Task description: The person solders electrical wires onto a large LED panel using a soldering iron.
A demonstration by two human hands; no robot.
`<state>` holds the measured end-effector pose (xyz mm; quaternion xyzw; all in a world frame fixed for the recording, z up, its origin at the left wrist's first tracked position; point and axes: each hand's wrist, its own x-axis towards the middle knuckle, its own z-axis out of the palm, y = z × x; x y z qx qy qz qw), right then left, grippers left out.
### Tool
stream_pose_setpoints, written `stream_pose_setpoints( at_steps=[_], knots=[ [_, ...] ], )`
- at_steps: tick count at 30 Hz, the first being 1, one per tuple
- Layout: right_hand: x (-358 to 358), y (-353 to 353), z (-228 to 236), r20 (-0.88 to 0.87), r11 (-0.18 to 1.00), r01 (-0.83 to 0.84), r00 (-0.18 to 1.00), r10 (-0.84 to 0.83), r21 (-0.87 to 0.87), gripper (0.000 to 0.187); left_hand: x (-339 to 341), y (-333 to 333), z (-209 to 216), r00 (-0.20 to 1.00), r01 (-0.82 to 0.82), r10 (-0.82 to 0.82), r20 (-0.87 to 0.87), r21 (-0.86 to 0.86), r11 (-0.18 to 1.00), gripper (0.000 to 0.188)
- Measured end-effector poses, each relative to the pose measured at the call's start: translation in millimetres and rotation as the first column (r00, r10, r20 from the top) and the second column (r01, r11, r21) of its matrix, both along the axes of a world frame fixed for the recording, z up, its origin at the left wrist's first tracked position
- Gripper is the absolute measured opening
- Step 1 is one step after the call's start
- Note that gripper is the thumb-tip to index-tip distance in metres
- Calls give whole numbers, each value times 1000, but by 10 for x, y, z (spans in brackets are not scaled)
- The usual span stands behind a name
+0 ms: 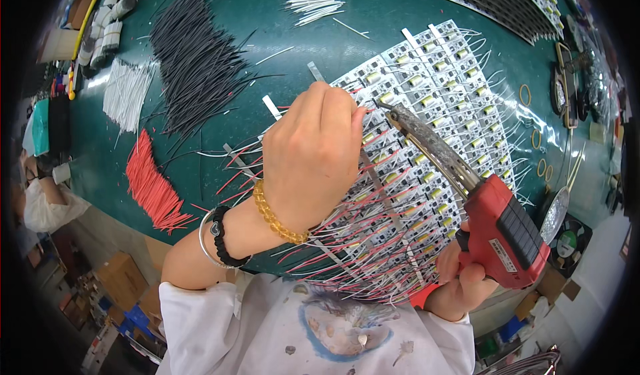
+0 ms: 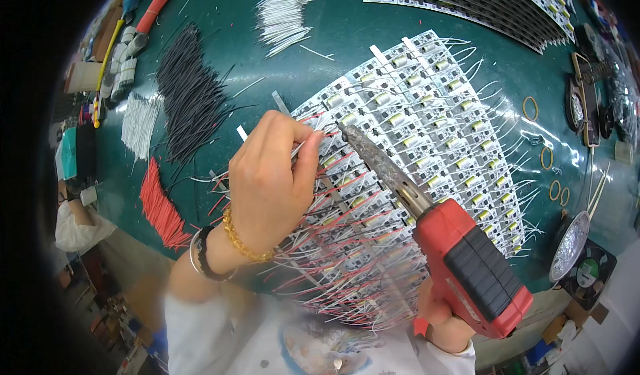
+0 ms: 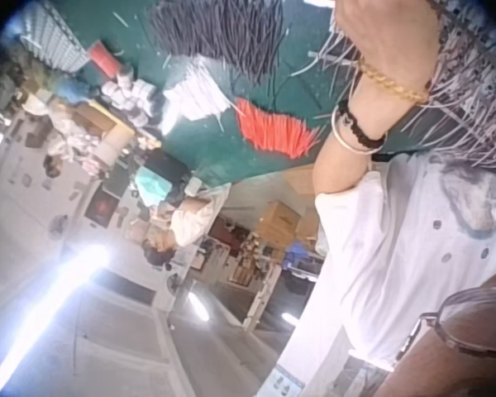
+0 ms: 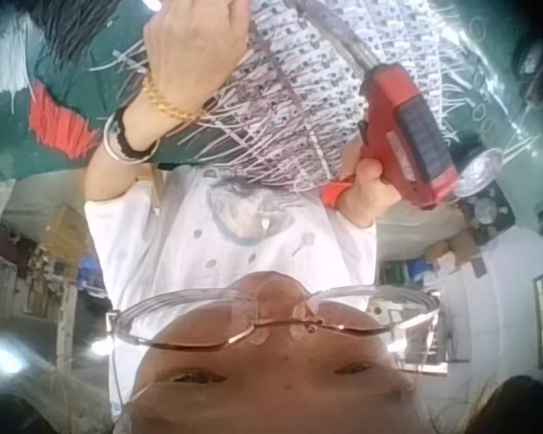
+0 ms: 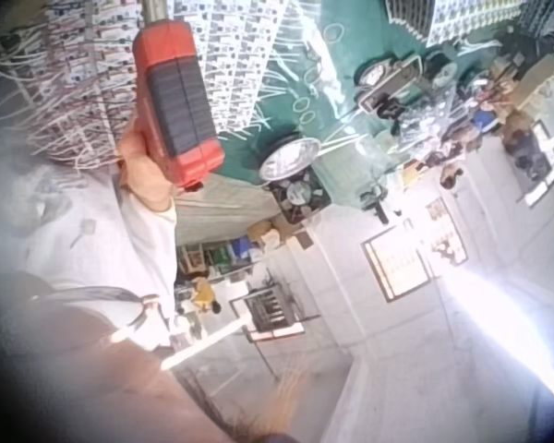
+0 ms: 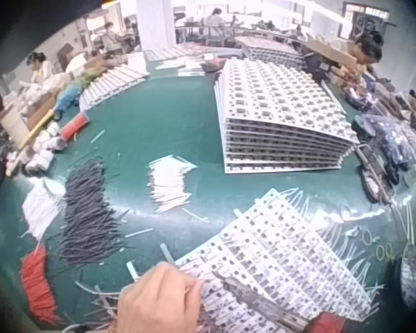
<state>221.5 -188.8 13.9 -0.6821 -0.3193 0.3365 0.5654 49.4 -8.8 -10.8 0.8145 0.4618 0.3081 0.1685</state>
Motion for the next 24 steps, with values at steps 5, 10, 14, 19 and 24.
stream_pose_setpoints(
  at_steps=[5,10,14,19,24],
  knots=[
    [155,-196,-37,-186,996,-86,979,79,-31,77,-33,12,14,999,12,-10,42,-50,999,12],
    [25,12,-6,-6,998,-68,998,68,-16,71,-5,2,-3,1000,7,-7,21,-17,1000,12],
    [178,-120,-109,148,986,-159,975,164,-47,72,-4,3,8,1000,3,-3,1,4,1000,12],
    [138,-19,-7,198,979,-203,961,193,31,78,-15,-1,-2,1000,14,-14,3,16,1000,12],
    [-42,93,106,-21,997,-60,998,61,39,81,-18,2,-28,1000,30,-31,7,40,999,13]
  ],
)
